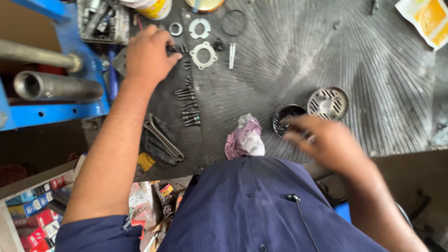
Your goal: The person wipes small metal parts, including bolts, washers and a perforated metal cover, with a cloth at a workbench, and sorts bolts into a small bowl. They pick up individual parts, rub them clean with the cloth, and place them back on the bench.
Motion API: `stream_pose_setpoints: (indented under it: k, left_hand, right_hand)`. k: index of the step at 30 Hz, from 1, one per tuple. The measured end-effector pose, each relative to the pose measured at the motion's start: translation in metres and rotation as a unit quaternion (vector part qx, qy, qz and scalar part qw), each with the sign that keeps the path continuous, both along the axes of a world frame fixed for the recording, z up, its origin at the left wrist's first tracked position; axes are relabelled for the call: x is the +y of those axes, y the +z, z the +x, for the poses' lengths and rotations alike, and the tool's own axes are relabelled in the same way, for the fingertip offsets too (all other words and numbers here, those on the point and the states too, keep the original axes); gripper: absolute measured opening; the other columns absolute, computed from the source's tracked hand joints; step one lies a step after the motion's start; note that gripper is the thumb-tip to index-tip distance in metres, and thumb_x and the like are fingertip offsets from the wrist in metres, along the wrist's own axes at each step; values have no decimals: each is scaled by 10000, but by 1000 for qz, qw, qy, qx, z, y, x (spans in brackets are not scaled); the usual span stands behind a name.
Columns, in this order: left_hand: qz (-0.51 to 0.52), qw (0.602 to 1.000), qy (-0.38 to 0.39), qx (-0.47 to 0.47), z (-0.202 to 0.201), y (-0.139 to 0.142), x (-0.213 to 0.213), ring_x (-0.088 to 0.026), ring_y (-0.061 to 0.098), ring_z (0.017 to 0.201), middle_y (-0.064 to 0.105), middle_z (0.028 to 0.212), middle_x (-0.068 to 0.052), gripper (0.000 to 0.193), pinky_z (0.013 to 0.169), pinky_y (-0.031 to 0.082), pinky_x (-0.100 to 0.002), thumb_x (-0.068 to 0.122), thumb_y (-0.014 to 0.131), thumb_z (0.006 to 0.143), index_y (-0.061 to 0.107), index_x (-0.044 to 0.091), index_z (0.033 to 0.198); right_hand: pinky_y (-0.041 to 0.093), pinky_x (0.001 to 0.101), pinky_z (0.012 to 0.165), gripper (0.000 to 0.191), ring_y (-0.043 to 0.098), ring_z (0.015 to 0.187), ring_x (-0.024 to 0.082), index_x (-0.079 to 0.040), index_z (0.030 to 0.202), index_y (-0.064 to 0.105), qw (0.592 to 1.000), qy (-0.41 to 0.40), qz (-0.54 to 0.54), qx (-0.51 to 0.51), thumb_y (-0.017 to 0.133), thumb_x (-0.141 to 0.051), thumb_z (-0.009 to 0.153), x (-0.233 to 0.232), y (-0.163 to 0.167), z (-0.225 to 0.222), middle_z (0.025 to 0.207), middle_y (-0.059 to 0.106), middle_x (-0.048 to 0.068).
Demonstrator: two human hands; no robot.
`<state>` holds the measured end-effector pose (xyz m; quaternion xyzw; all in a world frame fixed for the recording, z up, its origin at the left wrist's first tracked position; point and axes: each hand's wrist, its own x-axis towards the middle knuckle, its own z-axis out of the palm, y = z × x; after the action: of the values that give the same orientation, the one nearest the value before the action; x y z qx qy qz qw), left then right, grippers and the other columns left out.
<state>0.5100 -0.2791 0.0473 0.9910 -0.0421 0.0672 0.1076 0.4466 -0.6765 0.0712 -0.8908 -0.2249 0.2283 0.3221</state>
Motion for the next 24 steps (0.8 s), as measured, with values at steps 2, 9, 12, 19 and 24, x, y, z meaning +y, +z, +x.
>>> stream_pose_setpoints:
  k: [2,9,12,19,24]
  left_hand:
    - [-16,999,30,11,0,-3,-2,-326,647,941,640,957,-78,341,790,498,-483,294,944,749,697,124,912]
    - [-47,995,81,29,-1,-2,-1,-310,658,847,648,905,-59,327,674,504,-456,255,937,772,659,110,867]
    - [-77,995,64,-2,-12,7,-11,-302,667,848,670,937,-68,309,699,506,-445,252,924,831,670,97,913]
    - [-408,866,-80,277,-88,14,-99,-173,683,752,718,820,-68,236,684,548,-319,253,830,822,692,71,883]
    - [-375,876,-90,291,-121,-23,-147,-254,729,837,763,910,-98,274,727,561,-382,216,788,898,621,44,1029]
  right_hand:
    - [582,357,724,341,741,908,253,-95,1191,726,994,-95,-8,-56,751,-270,899,-23,8,10,1106,746,117]
    - [534,391,877,269,686,1060,252,-89,1176,744,977,-144,-59,-147,775,-232,951,-54,4,12,1142,712,87]
    - [491,430,1017,282,612,1206,305,-88,1131,749,970,-118,-75,-198,817,-237,901,-50,-13,5,1235,669,101]
    - [424,461,1109,212,517,1334,333,-137,1022,779,969,-89,-85,-213,816,-255,851,-28,-37,-8,1372,615,93]
    - [376,479,1116,319,421,1432,334,-137,1082,789,957,-47,-172,-229,787,-320,820,-12,-38,-12,1485,540,121]
